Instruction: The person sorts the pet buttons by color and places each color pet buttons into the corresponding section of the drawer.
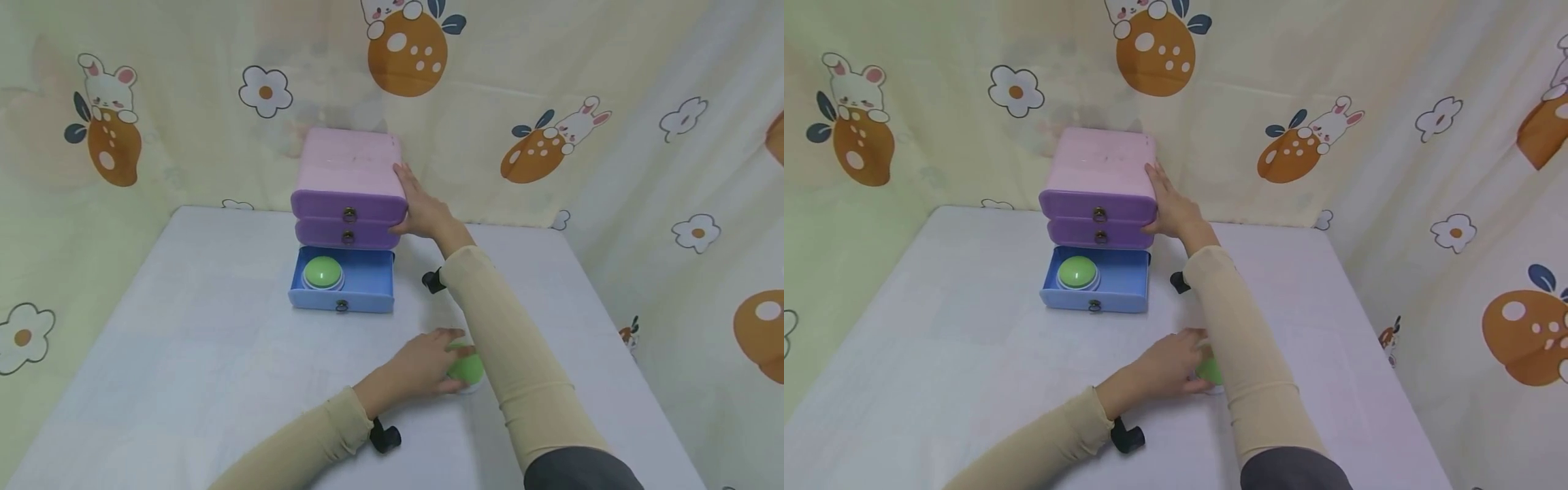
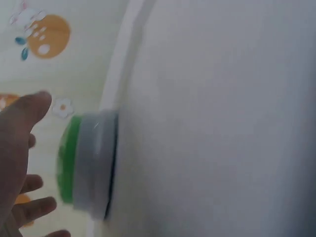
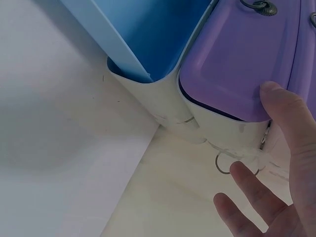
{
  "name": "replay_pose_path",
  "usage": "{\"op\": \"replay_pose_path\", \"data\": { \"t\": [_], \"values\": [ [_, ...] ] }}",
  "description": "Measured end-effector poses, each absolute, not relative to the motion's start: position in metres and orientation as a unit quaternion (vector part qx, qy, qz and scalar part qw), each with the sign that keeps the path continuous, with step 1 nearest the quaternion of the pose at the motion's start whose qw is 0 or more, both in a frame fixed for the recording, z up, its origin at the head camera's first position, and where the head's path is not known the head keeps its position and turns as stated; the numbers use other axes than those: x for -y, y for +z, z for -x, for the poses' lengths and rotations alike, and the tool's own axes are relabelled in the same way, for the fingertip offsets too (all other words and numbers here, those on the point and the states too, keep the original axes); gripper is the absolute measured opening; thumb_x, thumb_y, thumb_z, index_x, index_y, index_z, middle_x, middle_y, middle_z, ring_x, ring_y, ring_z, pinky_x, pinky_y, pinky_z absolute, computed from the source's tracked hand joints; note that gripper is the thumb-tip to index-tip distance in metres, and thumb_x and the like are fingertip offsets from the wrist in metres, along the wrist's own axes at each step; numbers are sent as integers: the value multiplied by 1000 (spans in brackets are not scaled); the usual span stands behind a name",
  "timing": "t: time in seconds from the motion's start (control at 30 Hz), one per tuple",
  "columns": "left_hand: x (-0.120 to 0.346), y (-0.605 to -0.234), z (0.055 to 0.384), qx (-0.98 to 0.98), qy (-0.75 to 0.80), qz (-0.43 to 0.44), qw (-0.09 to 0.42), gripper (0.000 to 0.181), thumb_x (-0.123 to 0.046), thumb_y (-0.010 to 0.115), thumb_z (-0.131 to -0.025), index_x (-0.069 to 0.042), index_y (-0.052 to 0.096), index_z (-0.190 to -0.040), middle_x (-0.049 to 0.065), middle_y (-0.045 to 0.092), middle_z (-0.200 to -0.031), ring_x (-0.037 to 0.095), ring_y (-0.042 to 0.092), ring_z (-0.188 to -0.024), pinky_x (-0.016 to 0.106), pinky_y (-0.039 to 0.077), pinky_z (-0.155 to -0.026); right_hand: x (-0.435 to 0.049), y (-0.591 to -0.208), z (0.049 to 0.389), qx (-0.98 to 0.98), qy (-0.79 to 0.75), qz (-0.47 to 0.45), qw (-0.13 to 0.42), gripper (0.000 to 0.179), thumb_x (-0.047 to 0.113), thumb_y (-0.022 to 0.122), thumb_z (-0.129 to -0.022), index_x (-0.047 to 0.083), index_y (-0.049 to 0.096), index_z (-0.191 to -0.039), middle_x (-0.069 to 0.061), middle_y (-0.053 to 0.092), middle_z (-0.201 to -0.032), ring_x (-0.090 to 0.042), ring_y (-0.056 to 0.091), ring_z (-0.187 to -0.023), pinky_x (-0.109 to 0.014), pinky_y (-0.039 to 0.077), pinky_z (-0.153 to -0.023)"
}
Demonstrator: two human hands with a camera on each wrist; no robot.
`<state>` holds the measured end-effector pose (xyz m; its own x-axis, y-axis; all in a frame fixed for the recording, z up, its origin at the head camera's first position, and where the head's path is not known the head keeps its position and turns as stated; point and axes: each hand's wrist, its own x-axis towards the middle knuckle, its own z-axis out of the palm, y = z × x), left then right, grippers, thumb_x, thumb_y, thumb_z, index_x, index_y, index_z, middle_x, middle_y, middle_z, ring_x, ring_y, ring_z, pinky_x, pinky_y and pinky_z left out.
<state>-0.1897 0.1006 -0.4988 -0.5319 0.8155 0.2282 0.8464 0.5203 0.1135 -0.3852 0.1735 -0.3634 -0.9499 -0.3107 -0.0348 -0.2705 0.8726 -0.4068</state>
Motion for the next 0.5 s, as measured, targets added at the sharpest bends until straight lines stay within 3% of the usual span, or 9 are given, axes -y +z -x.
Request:
{"op": "replay_pose_path", "data": {
  "t": [0.13, 0.27, 0.5],
  "values": [
    [-120, -508, 179, 860, -61, 502, 69, 73, -72, 47, -84, -32, 38, -144, 6, 35, -152, 25, 36, -138, 42, 46, -102, -174, -364, 385, -968, -197, 148, 48, 127, 34, 82, -71, 41, -20, -147, 13, -23, -157, -31, 20, -145, -67, 28, -105],
    [-133, -511, 171, 869, -40, 491, 53, 77, -75, 45, -82, -39, 29, -147, -2, 25, -157, 26, 29, -142, 53, 45, -99, -174, -365, 385, -968, -198, 150, 46, 127, 34, 83, -71, 40, -19, -147, 12, -23, -157, -30, 18, -146, -66, 28, -106],
    [-140, -509, 167, 888, -45, 454, 57, 55, -61, 55, -87, -39, 47, -136, -5, 36, -151, 27, 36, -138, 53, 47, -95, -174, -364, 385, -967, -199, 152, 46, 128, 33, 83, -71, 40, -19, -147, 12, -22, -157, -28, 17, -147, -66, 29, -106]
  ]
}}
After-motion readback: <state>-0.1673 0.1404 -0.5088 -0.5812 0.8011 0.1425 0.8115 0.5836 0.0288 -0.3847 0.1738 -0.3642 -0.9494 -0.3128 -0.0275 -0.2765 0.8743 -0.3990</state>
